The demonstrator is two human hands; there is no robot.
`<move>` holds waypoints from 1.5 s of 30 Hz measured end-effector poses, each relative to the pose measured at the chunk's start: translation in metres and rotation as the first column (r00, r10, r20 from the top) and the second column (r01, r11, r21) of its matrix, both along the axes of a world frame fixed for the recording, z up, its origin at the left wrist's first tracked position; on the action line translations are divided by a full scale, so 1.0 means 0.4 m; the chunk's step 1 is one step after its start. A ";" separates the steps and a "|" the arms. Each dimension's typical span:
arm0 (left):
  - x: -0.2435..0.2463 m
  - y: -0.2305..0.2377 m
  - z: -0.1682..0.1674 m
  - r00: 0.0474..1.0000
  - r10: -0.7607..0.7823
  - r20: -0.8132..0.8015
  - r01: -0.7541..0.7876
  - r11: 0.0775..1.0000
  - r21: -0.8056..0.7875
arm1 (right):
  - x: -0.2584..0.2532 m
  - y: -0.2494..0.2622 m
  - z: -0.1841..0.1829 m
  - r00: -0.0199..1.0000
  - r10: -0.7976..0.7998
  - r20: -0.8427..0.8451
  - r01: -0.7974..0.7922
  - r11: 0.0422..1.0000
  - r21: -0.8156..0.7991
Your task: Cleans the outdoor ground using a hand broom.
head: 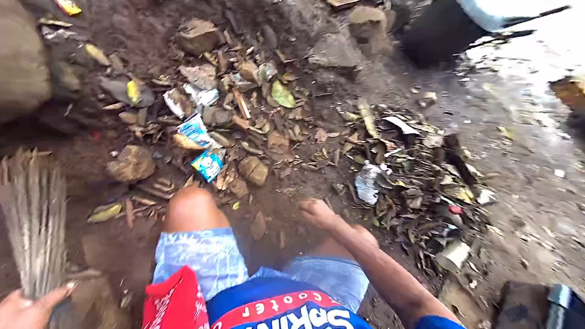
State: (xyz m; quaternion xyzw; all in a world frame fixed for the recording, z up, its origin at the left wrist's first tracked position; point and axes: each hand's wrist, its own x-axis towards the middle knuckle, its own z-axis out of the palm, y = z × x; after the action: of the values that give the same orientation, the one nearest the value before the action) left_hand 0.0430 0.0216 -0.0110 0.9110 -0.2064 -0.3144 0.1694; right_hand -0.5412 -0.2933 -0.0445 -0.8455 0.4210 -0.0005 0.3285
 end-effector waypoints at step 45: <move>-0.090 -0.191 0.212 0.984 -0.174 -0.032 0.175 0.984 0.028 | -0.091 0.004 -0.119 0.890 -0.365 -0.273 0.437 0.853 0.285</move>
State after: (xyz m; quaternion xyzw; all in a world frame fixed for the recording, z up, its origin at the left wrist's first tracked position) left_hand 0.0069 -0.0546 0.0739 0.8872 -0.2781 -0.3444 0.1299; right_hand -0.5778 -0.2917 -0.0921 -0.6644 0.6144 0.0918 0.4156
